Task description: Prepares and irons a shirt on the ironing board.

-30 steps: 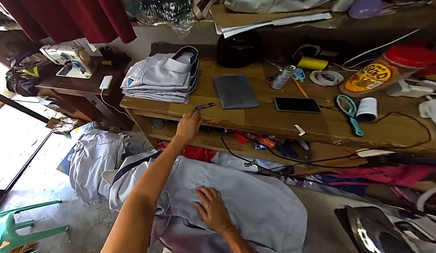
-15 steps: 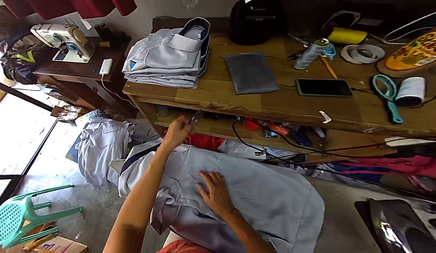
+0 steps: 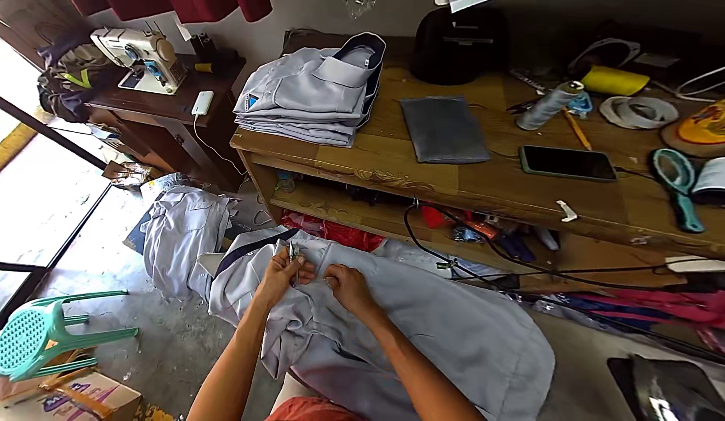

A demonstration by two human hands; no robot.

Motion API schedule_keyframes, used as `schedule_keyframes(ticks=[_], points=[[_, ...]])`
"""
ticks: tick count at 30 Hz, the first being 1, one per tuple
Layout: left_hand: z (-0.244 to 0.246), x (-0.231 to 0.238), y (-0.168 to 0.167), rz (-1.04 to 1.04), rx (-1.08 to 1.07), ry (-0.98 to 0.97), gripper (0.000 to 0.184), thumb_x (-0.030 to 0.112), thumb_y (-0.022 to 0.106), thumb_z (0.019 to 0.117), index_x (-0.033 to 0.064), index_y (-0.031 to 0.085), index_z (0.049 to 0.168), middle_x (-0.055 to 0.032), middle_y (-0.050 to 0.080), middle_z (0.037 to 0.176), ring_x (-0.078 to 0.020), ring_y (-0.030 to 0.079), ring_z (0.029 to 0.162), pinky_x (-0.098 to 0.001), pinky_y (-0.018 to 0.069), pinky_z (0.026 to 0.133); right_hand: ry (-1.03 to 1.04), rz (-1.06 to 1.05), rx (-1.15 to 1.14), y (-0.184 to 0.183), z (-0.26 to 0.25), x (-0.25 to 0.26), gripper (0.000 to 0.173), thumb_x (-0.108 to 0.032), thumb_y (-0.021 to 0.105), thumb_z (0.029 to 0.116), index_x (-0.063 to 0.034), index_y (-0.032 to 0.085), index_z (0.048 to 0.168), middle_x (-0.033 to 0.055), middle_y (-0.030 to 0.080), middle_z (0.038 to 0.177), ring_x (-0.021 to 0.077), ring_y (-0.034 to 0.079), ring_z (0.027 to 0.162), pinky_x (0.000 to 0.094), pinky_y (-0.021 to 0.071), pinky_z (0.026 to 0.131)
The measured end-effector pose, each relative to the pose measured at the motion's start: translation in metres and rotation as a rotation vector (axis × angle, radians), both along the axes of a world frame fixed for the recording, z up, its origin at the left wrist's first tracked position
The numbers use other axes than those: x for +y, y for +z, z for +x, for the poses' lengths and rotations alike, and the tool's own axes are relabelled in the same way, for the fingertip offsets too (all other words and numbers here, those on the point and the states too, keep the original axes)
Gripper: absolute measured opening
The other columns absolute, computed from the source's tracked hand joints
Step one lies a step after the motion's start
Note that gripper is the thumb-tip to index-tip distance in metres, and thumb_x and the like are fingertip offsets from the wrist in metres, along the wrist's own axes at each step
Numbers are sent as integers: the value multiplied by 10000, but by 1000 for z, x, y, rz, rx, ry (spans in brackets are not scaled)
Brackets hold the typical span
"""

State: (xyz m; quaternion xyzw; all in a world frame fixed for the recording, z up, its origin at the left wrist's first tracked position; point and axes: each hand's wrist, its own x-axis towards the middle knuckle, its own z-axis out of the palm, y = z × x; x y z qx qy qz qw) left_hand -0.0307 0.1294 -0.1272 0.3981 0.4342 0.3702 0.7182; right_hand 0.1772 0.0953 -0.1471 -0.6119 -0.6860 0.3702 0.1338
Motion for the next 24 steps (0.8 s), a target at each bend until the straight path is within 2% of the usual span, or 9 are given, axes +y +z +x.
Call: schedule_keyframes(ticks=[2, 5, 9, 11, 13, 17, 18, 21, 24], points=[[-2, 3, -3, 136, 275, -138, 322, 59, 494, 1054, -31, 503, 1363, -118, 754, 1032, -162, 737, 776, -292, 604, 663, 12, -42, -16, 2, 0, 3, 245, -140, 495, 1028, -6, 670, 1133, 199, 702, 1027, 366, 682, 1008, 553, 513, 885], [-5, 6, -10, 289, 523, -285, 411, 172, 526, 1048, 2, 527, 1422, -99, 710, 1063, -126, 672, 830, -305, 568, 794, 4, -22, -38, -1, -2, 1, 255, -139, 465, 1044, 14, 638, 1153, 211, 689, 1039, 373, 683, 1011, 539, 522, 883], [-6, 6, -14, 250, 553, -283, 409, 219, 482, 1069, 7, 545, 1413, -131, 682, 1154, -152, 661, 916, -323, 553, 838, -3, 158, -14, -17, -8, -14, 250, -155, 602, 991, 15, 704, 1145, 210, 689, 1063, 366, 673, 1043, 501, 532, 951], [-4, 5, -15, 244, 560, -279, 398, 224, 488, 1069, 11, 571, 1395, -131, 689, 1158, -151, 668, 934, -329, 556, 857, -13, 280, -51, -25, -13, -19, 190, -102, 605, 963, 15, 735, 1036, 208, 695, 1005, 375, 682, 1019, 506, 547, 923], [-2, 4, -16, 262, 581, -287, 405, 217, 534, 1052, 15, 575, 1401, -128, 705, 1133, -153, 679, 919, -339, 561, 868, -27, 268, -81, -20, -15, -20, 177, -75, 586, 959, 14, 735, 993, 205, 696, 987, 378, 685, 1014, 519, 548, 893], [-3, 3, -18, 350, 702, -314, 457, 218, 607, 1010, 50, 563, 1432, -118, 720, 1029, -187, 688, 866, -387, 567, 869, -17, 135, -60, -10, -11, -12, 201, -91, 548, 979, -6, 717, 1046, 204, 690, 988, 377, 681, 994, 531, 536, 877], [-4, 1, -18, 383, 743, -323, 445, 213, 614, 1004, 56, 581, 1419, -122, 722, 1058, -198, 689, 902, -400, 559, 895, -5, 115, -61, -9, -9, -10, 209, -101, 527, 994, -6, 699, 1066, 206, 686, 997, 378, 681, 994, 532, 536, 869], [-4, -3, -18, 493, 838, -400, 391, 179, 636, 986, 69, 651, 1361, -146, 692, 1277, -242, 667, 1172, -436, 501, 1071, 17, 51, -68, -4, -5, -3, 245, -125, 470, 1032, -2, 653, 1141, 214, 687, 1038, 383, 684, 1009, 543, 530, 866], [1, -7, -19, 558, 943, -521, 363, 144, 634, 968, 100, 691, 1324, -155, 682, 1298, -290, 655, 1203, -485, 498, 1065, 25, 32, -77, 0, -3, 1, 244, -142, 448, 1043, -15, 632, 1143, 205, 692, 1001, 384, 693, 960, 553, 527, 817]])
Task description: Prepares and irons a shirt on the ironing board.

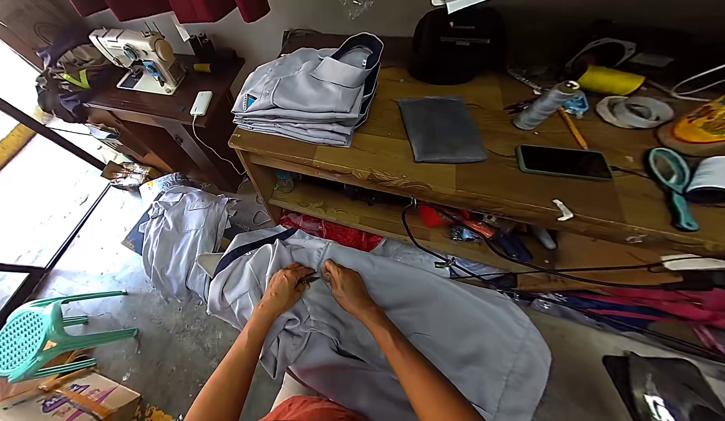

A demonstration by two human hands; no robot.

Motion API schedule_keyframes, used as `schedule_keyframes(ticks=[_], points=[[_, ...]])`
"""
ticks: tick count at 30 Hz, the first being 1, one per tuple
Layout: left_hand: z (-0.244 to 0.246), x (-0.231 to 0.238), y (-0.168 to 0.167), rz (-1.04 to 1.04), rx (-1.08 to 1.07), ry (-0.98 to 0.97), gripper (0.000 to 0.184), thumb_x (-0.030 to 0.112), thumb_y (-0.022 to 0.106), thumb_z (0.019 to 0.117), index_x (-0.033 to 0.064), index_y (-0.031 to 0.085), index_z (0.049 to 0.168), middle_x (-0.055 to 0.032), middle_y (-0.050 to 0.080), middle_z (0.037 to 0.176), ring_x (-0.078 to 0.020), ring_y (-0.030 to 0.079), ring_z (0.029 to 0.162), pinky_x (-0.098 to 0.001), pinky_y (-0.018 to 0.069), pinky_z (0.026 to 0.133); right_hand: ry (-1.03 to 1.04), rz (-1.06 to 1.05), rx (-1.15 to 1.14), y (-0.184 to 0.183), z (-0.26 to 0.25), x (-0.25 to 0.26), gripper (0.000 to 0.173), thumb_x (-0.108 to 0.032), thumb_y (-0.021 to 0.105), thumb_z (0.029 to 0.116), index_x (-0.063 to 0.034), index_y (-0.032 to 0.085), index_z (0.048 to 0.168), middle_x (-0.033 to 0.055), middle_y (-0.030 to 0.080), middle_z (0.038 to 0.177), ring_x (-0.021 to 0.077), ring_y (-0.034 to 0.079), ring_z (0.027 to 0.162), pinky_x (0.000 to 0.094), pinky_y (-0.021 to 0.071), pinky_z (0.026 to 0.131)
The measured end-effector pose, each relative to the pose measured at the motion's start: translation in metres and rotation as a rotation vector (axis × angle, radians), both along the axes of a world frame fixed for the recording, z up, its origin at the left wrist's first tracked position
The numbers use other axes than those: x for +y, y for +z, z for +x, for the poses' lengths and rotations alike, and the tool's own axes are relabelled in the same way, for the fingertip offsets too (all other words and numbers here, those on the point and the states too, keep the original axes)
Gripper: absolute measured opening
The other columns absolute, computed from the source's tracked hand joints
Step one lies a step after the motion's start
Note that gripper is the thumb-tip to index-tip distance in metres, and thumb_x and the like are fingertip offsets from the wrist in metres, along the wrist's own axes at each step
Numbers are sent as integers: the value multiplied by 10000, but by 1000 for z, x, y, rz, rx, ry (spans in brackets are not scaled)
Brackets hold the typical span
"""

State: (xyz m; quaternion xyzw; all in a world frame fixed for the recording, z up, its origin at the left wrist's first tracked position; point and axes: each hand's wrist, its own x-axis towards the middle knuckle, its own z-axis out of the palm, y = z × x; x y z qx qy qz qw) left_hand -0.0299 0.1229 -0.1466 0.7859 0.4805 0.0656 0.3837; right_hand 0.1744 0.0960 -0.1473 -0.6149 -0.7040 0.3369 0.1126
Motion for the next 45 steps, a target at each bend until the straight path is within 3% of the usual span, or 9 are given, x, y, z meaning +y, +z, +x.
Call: schedule_keyframes(ticks=[5, 13, 20, 25, 32, 38, 41, 43, 45], points=[[6, 2, 3, 17, 93, -54, 352, 131, 611, 968, 125, 704, 1307, -131, 684, 1301, -297, 660, 1191, -517, 516, 1016, 7, -13, -44, -1, -2, 2, 245, -150, 440, 1051, -17, 615, 1158, 204, 690, 996, 381, 694, 956, 548, 527, 805], [0, 6, -6, 33, -39, -18, 305, 157, 635, 962, 124, 742, 1246, -108, 726, 1227, -249, 683, 1157, -474, 517, 1032, 6, -28, -13, 3, 0, 2, 243, -162, 433, 1060, -34, 608, 1168, 194, 687, 994, 374, 692, 953, 547, 524, 804], [2, 2, -6, 40, -6, 4, 304, 156, 612, 978, 128, 737, 1254, -106, 720, 1249, -275, 686, 1155, -513, 527, 1005, -8, -40, 41, 2, 1, 1, 261, -172, 439, 1064, -22, 618, 1181, 202, 690, 998, 380, 691, 961, 559, 526, 824], [0, -3, -11, 94, -104, 52, 287, 163, 603, 992, 126, 750, 1236, -103, 737, 1216, -249, 697, 1141, -484, 529, 1015, -7, -71, 51, 3, 3, 3, 257, -176, 429, 1069, -30, 600, 1193, 189, 693, 987, 369, 694, 947, 556, 526, 820], [6, -1, 1, 57, 6, -48, 314, 150, 609, 979, 141, 731, 1267, -118, 713, 1248, -283, 689, 1136, -513, 537, 978, 9, -86, 40, 4, 3, 5, 257, -188, 425, 1075, -37, 593, 1195, 188, 687, 988, 363, 689, 949, 545, 523, 819], [9, -3, -3, 108, 5, -33, 292, 130, 584, 985, 133, 750, 1225, -107, 731, 1209, -278, 699, 1117, -508, 544, 959, -3, -89, 55, 2, 4, 4, 259, -180, 417, 1074, -40, 596, 1198, 170, 698, 992, 349, 697, 946, 538, 526, 826], [7, -5, -6, 110, -98, 41, 297, 136, 588, 993, 101, 741, 1245, -108, 732, 1231, -249, 694, 1156, -477, 527, 1026, -48, -112, 150, 0, 6, 3, 275, -180, 397, 1080, -38, 592, 1211, 154, 721, 1012, 320, 714, 937, 527, 538, 838], [5, -6, -8, 120, -164, 106, 319, 158, 586, 1004, 79, 706, 1289, -112, 721, 1254, -223, 686, 1172, -435, 517, 1060, -151, -145, 346, 2, 16, 6, 277, -161, 411, 1081, -3, 591, 1218, 143, 727, 1007, 252, 730, 898, 451, 582, 840], [5, -8, -9, 140, -197, 147, 346, 174, 564, 1012, 62, 676, 1320, -125, 707, 1271, -230, 670, 1194, -425, 506, 1074, -307, -128, 542, 12, 46, 12, 265, -131, 451, 1071, 59, 575, 1209, 146, 700, 929, 211, 711, 795, 396, 606, 763]])
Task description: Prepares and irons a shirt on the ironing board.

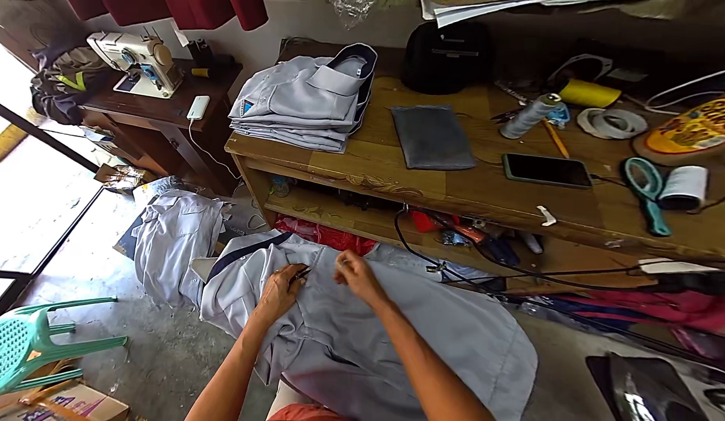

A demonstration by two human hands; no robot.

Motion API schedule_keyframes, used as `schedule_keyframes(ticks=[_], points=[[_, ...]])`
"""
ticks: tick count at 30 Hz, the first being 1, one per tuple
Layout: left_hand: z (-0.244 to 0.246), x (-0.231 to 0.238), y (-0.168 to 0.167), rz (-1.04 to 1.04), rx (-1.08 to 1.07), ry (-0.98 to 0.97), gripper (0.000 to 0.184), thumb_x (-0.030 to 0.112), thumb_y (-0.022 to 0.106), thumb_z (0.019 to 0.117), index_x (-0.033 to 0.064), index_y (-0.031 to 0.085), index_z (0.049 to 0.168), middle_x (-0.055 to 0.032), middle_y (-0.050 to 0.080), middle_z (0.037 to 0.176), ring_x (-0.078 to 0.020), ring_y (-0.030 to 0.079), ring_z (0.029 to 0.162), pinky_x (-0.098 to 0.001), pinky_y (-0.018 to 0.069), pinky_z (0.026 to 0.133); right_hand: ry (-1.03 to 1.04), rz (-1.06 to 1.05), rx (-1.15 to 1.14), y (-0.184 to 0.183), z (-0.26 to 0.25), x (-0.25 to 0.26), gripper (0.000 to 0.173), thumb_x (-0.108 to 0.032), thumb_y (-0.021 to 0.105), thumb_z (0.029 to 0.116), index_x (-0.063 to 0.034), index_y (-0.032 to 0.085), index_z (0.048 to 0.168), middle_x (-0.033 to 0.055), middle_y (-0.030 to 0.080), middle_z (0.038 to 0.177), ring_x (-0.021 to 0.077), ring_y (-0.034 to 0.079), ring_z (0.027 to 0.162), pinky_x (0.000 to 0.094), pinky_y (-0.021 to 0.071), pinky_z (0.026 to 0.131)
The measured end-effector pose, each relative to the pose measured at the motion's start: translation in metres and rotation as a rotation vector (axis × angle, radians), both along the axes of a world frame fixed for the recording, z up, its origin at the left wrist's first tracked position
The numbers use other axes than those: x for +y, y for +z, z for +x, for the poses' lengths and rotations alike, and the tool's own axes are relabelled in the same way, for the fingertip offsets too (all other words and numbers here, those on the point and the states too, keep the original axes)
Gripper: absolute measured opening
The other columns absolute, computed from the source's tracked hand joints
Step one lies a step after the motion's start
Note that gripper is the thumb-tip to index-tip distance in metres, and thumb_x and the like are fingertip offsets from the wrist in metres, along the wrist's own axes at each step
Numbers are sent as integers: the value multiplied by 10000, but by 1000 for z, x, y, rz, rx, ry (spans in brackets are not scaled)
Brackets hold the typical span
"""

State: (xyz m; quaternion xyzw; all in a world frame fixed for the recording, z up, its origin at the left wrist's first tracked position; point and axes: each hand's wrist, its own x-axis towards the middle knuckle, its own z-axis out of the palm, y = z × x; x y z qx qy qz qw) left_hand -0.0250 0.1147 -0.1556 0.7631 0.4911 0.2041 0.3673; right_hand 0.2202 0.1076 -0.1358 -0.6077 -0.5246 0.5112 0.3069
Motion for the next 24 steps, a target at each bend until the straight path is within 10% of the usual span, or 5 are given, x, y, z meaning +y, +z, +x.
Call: schedule_keyframes(ticks=[4, 9, 11, 14, 24], points=[[-3, -13, 3, 83, -10, 37, 345, 186, 607, 968, 43, 696, 1269, -139, 723, 1192, -260, 681, 1135, -456, 524, 1032, -371, 157, -24, 40, 117, 11, 245, -110, 525, 1054, 60, 636, 1192, 115, 719, 941, 155, 691, 799, 354, 588, 776], [-7, -34, 38, 0, 218, -135, 717, 584, 793, 800, 120, 675, 1334, -122, 736, 1178, -305, 700, 1078, -560, 551, 947, -482, 77, -524, 78, 263, -33, 552, -125, 438, 1094, -108, 293, 1626, 195, 422, 1597, 374, 455, 1442, 589, 362, 1170], [-8, -40, 48, -79, 379, -221, 662, 550, 776, 835, 146, 668, 1348, -132, 734, 1204, -347, 700, 1108, -606, 542, 946, -478, 75, -697, 77, 285, -69, 434, -132, 474, 1081, -43, 503, 1504, 271, 555, 1450, 477, 530, 1334, 692, 379, 1095], [-15, -47, 40, -166, 571, -312, 306, 301, 595, 996, 125, 721, 1212, -160, 743, 1119, -380, 709, 1055, -623, 540, 895, -443, 106, -749, 49, 278, -121, 368, -254, 506, 1073, 15, 681, 1255, 280, 690, 1181, 450, 660, 1110, 661, 478, 974], [-33, -63, 38, -347, 555, -499, 267, 277, 547, 1009, 72, 702, 1082, -168, 732, 1016, -377, 704, 998, -623, 531, 864, -226, 287, -946, -75, 165, -279, 721, -607, 413, 1014, -99, 514, 1516, 290, 385, 1590, 541, 312, 1478, 713, 197, 1177]])
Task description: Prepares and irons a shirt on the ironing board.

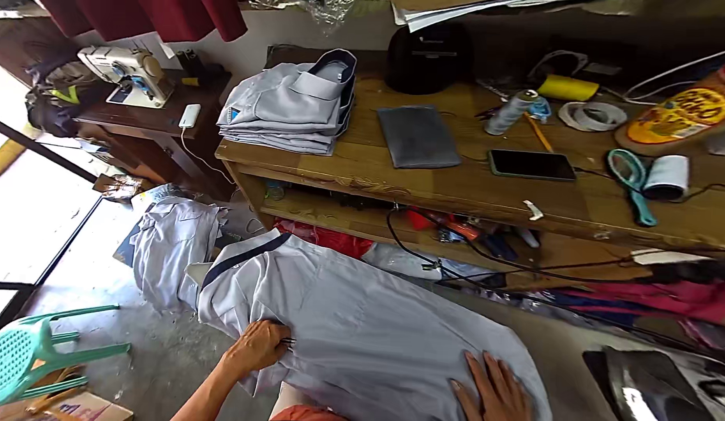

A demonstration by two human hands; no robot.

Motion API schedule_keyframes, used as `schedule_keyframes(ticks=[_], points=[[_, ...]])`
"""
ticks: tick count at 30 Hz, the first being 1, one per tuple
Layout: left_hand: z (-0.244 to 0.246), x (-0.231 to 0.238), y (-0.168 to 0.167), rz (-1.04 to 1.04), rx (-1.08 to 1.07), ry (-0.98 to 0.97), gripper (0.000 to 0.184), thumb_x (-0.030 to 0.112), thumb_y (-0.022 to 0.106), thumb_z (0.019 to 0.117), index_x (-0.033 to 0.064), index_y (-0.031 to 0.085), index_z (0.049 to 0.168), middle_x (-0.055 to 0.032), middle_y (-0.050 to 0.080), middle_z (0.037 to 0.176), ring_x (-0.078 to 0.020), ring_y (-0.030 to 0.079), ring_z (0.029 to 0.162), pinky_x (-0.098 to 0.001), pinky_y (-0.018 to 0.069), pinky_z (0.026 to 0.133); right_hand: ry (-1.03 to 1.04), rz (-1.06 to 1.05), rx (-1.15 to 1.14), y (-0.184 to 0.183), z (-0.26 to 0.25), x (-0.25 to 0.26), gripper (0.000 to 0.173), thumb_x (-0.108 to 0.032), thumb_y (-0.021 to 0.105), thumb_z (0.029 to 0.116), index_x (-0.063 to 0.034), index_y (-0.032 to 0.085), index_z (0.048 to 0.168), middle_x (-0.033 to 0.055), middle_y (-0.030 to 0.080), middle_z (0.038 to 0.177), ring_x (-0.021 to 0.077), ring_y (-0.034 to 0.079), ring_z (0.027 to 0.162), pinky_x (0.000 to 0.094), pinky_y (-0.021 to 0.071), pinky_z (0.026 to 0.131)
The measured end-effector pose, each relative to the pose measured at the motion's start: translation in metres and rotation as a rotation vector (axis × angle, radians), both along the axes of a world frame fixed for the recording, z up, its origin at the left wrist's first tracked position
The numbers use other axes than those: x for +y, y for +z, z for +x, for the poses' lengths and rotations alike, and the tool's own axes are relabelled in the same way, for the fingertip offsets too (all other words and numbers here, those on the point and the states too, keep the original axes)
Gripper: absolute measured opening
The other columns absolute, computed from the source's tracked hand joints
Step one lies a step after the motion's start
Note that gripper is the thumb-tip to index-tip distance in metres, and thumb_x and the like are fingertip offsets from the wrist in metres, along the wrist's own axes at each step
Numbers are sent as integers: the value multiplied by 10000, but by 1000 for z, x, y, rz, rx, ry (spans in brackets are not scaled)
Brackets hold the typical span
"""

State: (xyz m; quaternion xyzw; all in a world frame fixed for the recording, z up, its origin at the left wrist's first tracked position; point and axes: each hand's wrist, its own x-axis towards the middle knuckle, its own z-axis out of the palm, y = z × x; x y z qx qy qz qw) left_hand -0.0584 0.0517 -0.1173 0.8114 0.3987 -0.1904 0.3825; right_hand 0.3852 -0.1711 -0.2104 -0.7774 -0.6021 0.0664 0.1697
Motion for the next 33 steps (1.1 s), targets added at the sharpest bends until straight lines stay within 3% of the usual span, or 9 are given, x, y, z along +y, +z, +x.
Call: schedule_keyframes(ticks=[5, 9, 12, 15, 19, 23, 27, 29, 33], points=[[10, 9, 8, -38, -22, 33, 335, 375, 619, 981, 56, 697, 1047, -176, 719, 959, -371, 697, 952, -617, 526, 859, -18, -61, 41, 26, 14, -5, 719, -618, 571, 938, -104, 588, 1440, 278, 469, 1530, 529, 384, 1432, 732, 256, 1119], [27, 30, 11, 69, -147, 194, 343, 343, 527, 1043, 50, 704, 1067, -176, 717, 934, -357, 702, 922, -594, 537, 836, -46, 114, 58, 46, -9, 39, 468, -364, 595, 948, -28, 694, 1259, 303, 600, 1335, 550, 526, 1245, 719, 361, 996], [39, 47, 10, 100, -188, 265, 362, 377, 520, 1043, 72, 690, 1138, -166, 717, 952, -344, 703, 917, -586, 540, 837, 28, 213, 131, 47, -32, 69, 386, -293, 560, 964, -22, 731, 1180, 269, 642, 1270, 498, 571, 1204, 643, 433, 997], [42, 52, 16, 5, -138, 179, 503, 518, 689, 929, 117, 685, 1232, -151, 729, 996, -332, 704, 919, -598, 543, 868, 50, 246, 175, 49, -46, 68, 343, -288, 563, 968, -39, 758, 1101, 189, 706, 1128, 388, 642, 1100, 533, 506, 979], [35, 61, 10, -90, -287, 229, 383, 283, 669, 972, 31, 633, 1258, -155, 681, 964, -272, 660, 852, -495, 548, 833, -97, 166, 182, 45, -30, 37, 320, -277, 558, 940, -36, 768, 942, 104, 716, 772, 289, 685, 736, 513, 536, 734], [76, 129, 22, 82, -430, 317, 387, 130, 528, 1026, -38, 587, 1370, -239, 650, 1281, -315, 634, 1199, -478, 481, 1081, -208, 23, 284, 48, -19, 64, 490, -379, 726, 923, 24, 696, 1201, 208, 713, 970, 377, 697, 869, 584, 574, 789], [162, 205, 45, 284, -434, 409, 416, 195, 576, 1043, 6, 567, 1413, -246, 664, 1240, -365, 657, 1135, -536, 499, 1034, -354, -97, 325, 41, -25, 113, 341, -237, 737, 932, 19, 697, 1154, 244, 703, 989, 424, 692, 926, 636, 536, 816], [197, 229, 57, 347, -394, 492, 429, 168, 594, 1035, 28, 547, 1438, -263, 652, 1268, -413, 648, 1162, -582, 494, 1032, -370, -35, 461, 51, -16, 110, 193, -134, 704, 943, 30, 735, 1039, 206, 730, 903, 348, 714, 829, 575, 563, 791], [229, 259, 66, 444, -307, 511, 455, 154, 599, 1005, -39, 530, 1411, -360, 537, 1369, -527, 549, 1264, -665, 462, 1036, -527, 170, 806, 77, 10, 24, 162, -103, 693, 895, 27, 706, 991, 25, 694, 760, 67, 645, 623, 259, 573, 602]])
